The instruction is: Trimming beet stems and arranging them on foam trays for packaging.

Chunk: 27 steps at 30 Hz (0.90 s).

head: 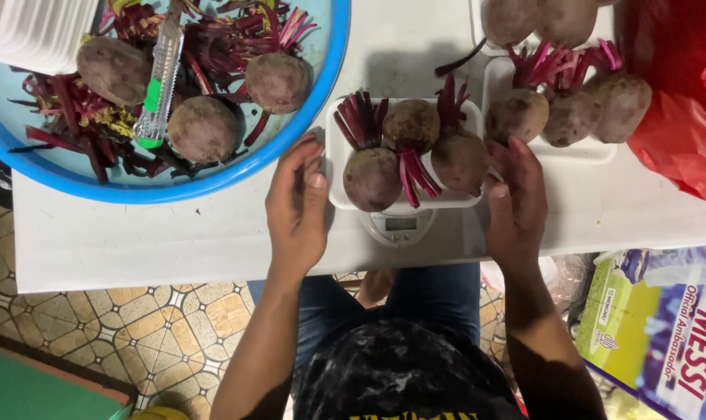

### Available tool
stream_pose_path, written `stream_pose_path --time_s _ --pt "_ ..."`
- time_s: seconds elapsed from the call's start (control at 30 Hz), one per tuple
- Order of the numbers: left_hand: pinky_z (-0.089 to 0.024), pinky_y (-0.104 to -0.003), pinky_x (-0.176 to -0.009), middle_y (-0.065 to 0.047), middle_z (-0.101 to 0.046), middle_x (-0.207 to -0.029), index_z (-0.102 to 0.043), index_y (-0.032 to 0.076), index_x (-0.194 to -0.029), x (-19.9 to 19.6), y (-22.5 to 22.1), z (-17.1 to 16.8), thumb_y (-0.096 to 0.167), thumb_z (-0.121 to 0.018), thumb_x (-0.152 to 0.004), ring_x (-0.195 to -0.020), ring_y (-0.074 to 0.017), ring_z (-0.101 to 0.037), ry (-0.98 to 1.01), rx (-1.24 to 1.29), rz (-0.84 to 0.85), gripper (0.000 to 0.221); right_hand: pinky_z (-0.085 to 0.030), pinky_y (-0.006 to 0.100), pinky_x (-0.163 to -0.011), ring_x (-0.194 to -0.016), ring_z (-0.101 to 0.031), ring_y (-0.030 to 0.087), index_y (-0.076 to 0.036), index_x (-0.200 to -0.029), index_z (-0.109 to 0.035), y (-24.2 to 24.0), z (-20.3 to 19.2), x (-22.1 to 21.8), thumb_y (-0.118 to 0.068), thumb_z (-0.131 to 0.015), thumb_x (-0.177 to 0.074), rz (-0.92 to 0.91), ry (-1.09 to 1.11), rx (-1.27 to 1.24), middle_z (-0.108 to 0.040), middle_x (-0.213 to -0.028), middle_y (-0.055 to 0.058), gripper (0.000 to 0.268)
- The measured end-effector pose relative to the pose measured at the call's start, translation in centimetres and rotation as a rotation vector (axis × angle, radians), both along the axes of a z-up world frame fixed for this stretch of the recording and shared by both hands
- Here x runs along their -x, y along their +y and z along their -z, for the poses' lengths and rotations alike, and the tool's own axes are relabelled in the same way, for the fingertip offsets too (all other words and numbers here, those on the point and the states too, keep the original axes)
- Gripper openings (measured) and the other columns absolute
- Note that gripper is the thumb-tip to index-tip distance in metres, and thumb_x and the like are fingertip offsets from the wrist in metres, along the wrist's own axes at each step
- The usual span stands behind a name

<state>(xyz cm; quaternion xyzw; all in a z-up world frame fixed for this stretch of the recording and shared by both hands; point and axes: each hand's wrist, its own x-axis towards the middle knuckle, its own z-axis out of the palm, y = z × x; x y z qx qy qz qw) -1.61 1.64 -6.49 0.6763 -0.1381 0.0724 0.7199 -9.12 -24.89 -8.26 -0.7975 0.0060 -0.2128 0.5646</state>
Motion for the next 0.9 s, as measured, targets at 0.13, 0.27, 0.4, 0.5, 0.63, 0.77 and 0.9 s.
stream_pose_path --time_s 0.13,0.27,0.4,0.5,0.63,0.77,0.9 --pt "-0.042 -0.056 -0.114 -0.031 -0.053 -0.139 -0.051 -0.008 -0.137 -0.4 -0.3 0.0 0.023 -0.048 -0.112 -0.134 -0.0435 -0.051 0.016 0.002 0.003 0.04 -0.044 0.049 -0.112 -0.14 -0.046 0.035 0.0 -0.16 -0.026 -0.8 0.2 -0.1 -0.034 -0.038 -0.114 -0.022 0.029 0.013 -0.047 -0.151 0.028 0.059" --pt "-0.037 -0.058 -0.119 -0.033 -0.042 -0.152 -0.047 -0.007 -0.144 -0.3 -1.0 0.7 0.023 -0.049 -0.111 -0.143 -0.0501 -0.042 0.027 0.048 0.044 0.045 -0.035 0.063 -0.118 -0.145 -0.037 0.046 0.003 -0.16 -0.022 -0.5 -0.4 -0.6 -0.031 -0.036 -0.115 -0.059 0.037 0.019 -0.037 -0.156 0.036 0.058" --pt "-0.018 -0.063 -0.126 -0.033 -0.022 -0.165 -0.035 0.0 -0.158 -0.3 -2.4 -0.1 0.037 -0.047 -0.113 -0.154 -0.0529 -0.017 0.088 0.027 0.095 0.059 -0.014 0.058 -0.129 -0.158 -0.012 0.043 -0.004 -0.166 -0.015 1.2 -1.0 -1.6 -0.036 -0.038 -0.115 -0.119 0.069 -0.104 -0.013 -0.171 0.024 0.064" --pt "-0.012 -0.064 -0.126 -0.033 -0.018 -0.166 -0.039 0.002 -0.157 0.0 -2.9 -1.4 0.04 -0.047 -0.112 -0.155 -0.0536 -0.011 0.117 -0.023 0.084 0.059 -0.007 0.058 -0.131 -0.159 -0.005 0.043 -0.004 -0.166 -0.015 2.4 -1.9 -1.8 -0.036 -0.043 -0.114 -0.118 0.073 -0.164 -0.009 -0.172 0.025 0.067" --pt "-0.011 -0.063 -0.126 -0.031 -0.017 -0.167 -0.042 0.005 -0.156 0.4 -2.6 -2.6 0.038 -0.048 -0.112 -0.156 -0.0508 -0.011 0.119 -0.031 0.091 0.056 -0.008 0.058 -0.131 -0.159 -0.008 0.044 -0.002 -0.164 -0.017 3.2 -3.4 -1.5 -0.032 -0.052 -0.11 -0.104 0.067 -0.141 -0.012 -0.17 0.028 0.071" --pt "-0.01 -0.061 -0.128 -0.028 -0.017 -0.169 -0.043 0.005 -0.156 0.9 -2.6 -1.8 0.037 -0.05 -0.111 -0.158 -0.0471 -0.012 0.081 -0.027 0.087 0.055 -0.014 0.058 -0.13 -0.158 -0.017 0.046 -0.003 -0.165 -0.017 2.8 -2.0 -1.1 -0.031 -0.054 -0.109 -0.121 0.038 -0.111 -0.014 -0.17 0.028 0.073" --pt "-0.011 -0.062 -0.127 -0.03 -0.019 -0.167 -0.039 0.003 -0.158 1.0 -2.3 0.2 0.038 -0.048 -0.112 -0.157 -0.0486 -0.013 0.051 -0.048 0.099 0.058 -0.016 0.055 -0.131 -0.158 -0.019 0.041 -0.004 -0.165 -0.016 2.1 -0.1 -1.0 -0.023 -0.059 -0.107 -0.107 0.037 -0.056 -0.017 -0.17 0.024 0.075"
